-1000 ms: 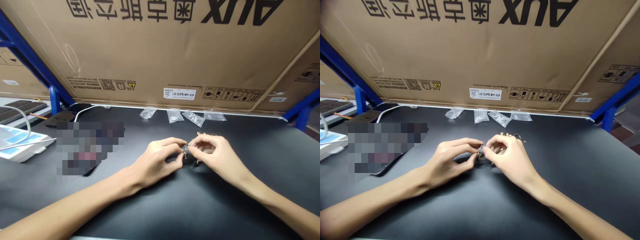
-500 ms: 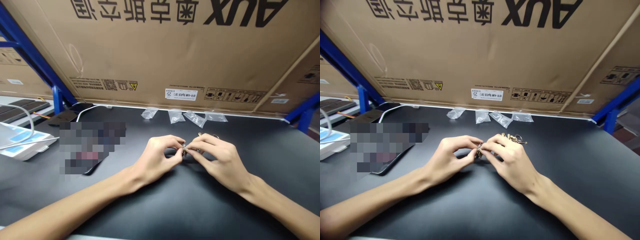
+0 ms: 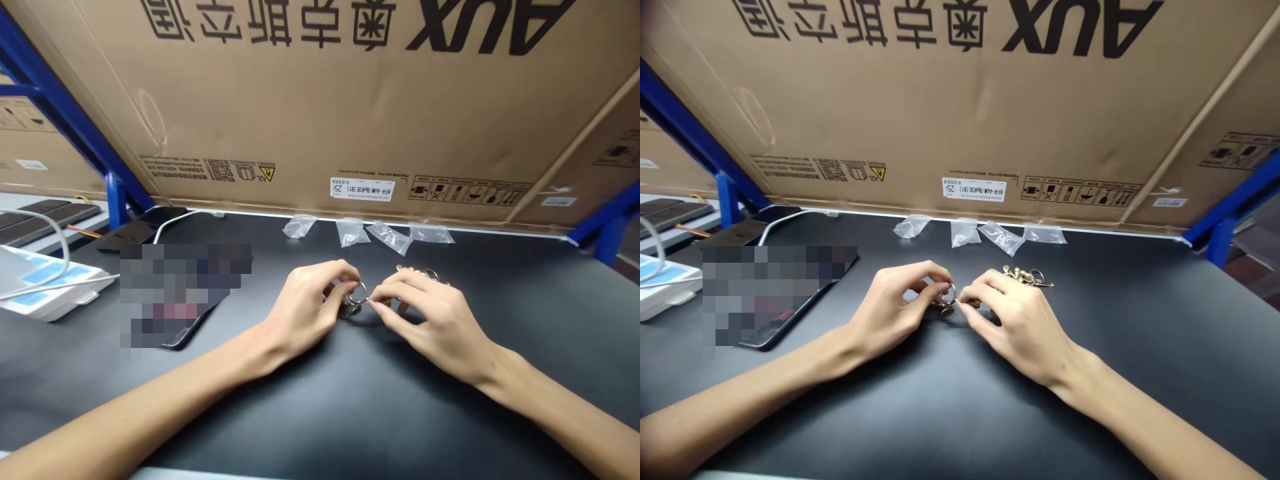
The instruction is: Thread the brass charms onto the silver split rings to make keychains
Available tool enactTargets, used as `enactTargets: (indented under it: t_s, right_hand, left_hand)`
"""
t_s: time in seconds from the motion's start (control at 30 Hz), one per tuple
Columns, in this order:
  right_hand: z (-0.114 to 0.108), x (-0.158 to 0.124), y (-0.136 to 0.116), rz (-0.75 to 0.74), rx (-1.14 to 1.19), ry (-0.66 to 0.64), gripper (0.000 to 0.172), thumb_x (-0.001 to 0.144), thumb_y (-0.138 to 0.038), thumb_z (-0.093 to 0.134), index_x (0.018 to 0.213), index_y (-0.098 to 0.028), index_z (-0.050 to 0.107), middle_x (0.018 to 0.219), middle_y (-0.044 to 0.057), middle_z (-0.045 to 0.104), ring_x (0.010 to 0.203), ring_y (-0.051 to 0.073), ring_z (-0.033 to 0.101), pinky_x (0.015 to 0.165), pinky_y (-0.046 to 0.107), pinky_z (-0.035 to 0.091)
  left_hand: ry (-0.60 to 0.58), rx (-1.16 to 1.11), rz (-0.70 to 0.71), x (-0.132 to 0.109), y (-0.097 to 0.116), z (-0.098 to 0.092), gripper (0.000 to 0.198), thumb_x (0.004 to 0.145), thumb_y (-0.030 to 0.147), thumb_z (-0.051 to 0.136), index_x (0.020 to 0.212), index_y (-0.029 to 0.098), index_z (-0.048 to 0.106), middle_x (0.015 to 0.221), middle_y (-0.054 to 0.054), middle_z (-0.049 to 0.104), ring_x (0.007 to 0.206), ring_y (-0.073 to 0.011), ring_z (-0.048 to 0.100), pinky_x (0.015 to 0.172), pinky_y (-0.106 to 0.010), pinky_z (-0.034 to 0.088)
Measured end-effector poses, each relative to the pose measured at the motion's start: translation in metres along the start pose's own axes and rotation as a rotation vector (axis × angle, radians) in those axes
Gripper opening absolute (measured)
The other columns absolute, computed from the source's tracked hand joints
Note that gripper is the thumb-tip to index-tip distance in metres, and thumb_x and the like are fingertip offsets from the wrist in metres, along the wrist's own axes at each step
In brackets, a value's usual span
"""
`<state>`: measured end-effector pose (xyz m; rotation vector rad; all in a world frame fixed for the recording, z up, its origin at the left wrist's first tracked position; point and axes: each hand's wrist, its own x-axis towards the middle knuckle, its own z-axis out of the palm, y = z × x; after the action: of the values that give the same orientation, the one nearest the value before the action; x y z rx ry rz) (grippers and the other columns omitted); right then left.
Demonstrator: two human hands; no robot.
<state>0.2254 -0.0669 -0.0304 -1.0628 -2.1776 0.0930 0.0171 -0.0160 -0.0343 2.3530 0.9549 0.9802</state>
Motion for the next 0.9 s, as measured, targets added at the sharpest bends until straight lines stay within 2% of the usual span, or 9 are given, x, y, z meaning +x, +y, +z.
enactTargets:
  t_s: [0.1,0.17,0.27,0.33,0.43,0.53,0.77,0.9]
  right_hand:
    - [-0.001,0.000,-0.002,-0.010,-0.027,0.029,0.012,0.096,-0.022,0.054,0.094,-0.021,0.065,0.091,0.004,0.069,0.075,0.015,0.064,0.071,0.028,0.051]
    - [-0.003,0.000,-0.001,-0.014,-0.041,0.045,0.012,0.096,-0.023,0.054,0.093,-0.020,0.066,0.089,0.004,0.069,0.074,0.015,0.064,0.070,0.027,0.051]
    - [-0.003,-0.001,0.002,-0.067,-0.081,0.028,0.011,0.095,-0.022,0.055,0.096,-0.020,0.066,0.092,0.005,0.069,0.077,0.015,0.064,0.074,0.028,0.051]
    - [-0.001,-0.002,0.006,-0.097,-0.120,0.016,0.011,0.095,-0.021,0.055,0.098,-0.019,0.066,0.094,0.005,0.070,0.080,0.016,0.064,0.079,0.030,0.051]
    - [-0.001,-0.002,0.008,-0.074,-0.152,0.042,0.011,0.095,-0.022,0.056,0.098,-0.020,0.066,0.094,0.004,0.070,0.081,0.016,0.065,0.080,0.031,0.051]
    - [-0.003,0.000,0.007,-0.055,-0.147,0.060,0.009,0.094,-0.022,0.058,0.098,-0.021,0.067,0.092,0.003,0.070,0.081,0.016,0.065,0.075,0.028,0.051]
    - [-0.002,-0.003,0.006,-0.130,-0.151,0.041,0.013,0.095,-0.019,0.056,0.102,-0.020,0.067,0.095,0.005,0.071,0.081,0.016,0.065,0.081,0.030,0.052]
    - [0.005,-0.005,0.006,-0.155,-0.127,0.073,0.013,0.094,-0.018,0.057,0.101,-0.020,0.068,0.093,0.005,0.072,0.080,0.015,0.066,0.079,0.029,0.053]
  left_hand:
    - [-0.074,0.123,0.136,-0.003,-0.002,0.001,0.019,0.096,0.019,0.047,0.107,0.021,0.062,0.090,-0.001,0.072,0.074,-0.0121,0.066,0.069,-0.023,0.051]
    - [-0.104,0.171,0.184,-0.003,-0.002,0.000,0.016,0.095,0.022,0.049,0.103,0.022,0.063,0.085,0.000,0.072,0.069,-0.0120,0.065,0.066,-0.023,0.049]
    - [-0.086,0.158,0.086,-0.003,0.000,-0.001,0.011,0.092,0.022,0.053,0.089,0.020,0.063,0.075,0.002,0.069,0.064,-0.0120,0.062,0.063,-0.023,0.048]
    - [-0.055,0.133,0.023,-0.002,0.001,0.000,0.011,0.092,0.020,0.053,0.089,0.020,0.063,0.079,0.000,0.069,0.068,-0.0127,0.062,0.064,-0.024,0.048]
    - [-0.047,0.162,0.117,-0.001,-0.001,0.000,0.014,0.093,0.020,0.052,0.098,0.020,0.065,0.093,-0.003,0.069,0.077,-0.0137,0.063,0.069,-0.025,0.049]
    - [-0.055,0.199,0.202,-0.001,-0.003,-0.001,0.014,0.093,0.026,0.055,0.091,0.019,0.067,0.091,-0.003,0.069,0.079,-0.0144,0.062,0.072,-0.026,0.049]
    - [-0.003,0.340,0.085,-0.001,0.005,-0.004,0.028,0.097,0.028,0.047,0.076,0.018,0.063,0.074,-0.001,0.061,0.070,-0.0145,0.054,0.065,-0.027,0.041]
    - [0.015,0.310,0.053,-0.003,0.010,-0.001,0.029,0.097,0.026,0.045,0.073,0.018,0.060,0.071,-0.001,0.057,0.068,-0.0141,0.051,0.064,-0.028,0.039]
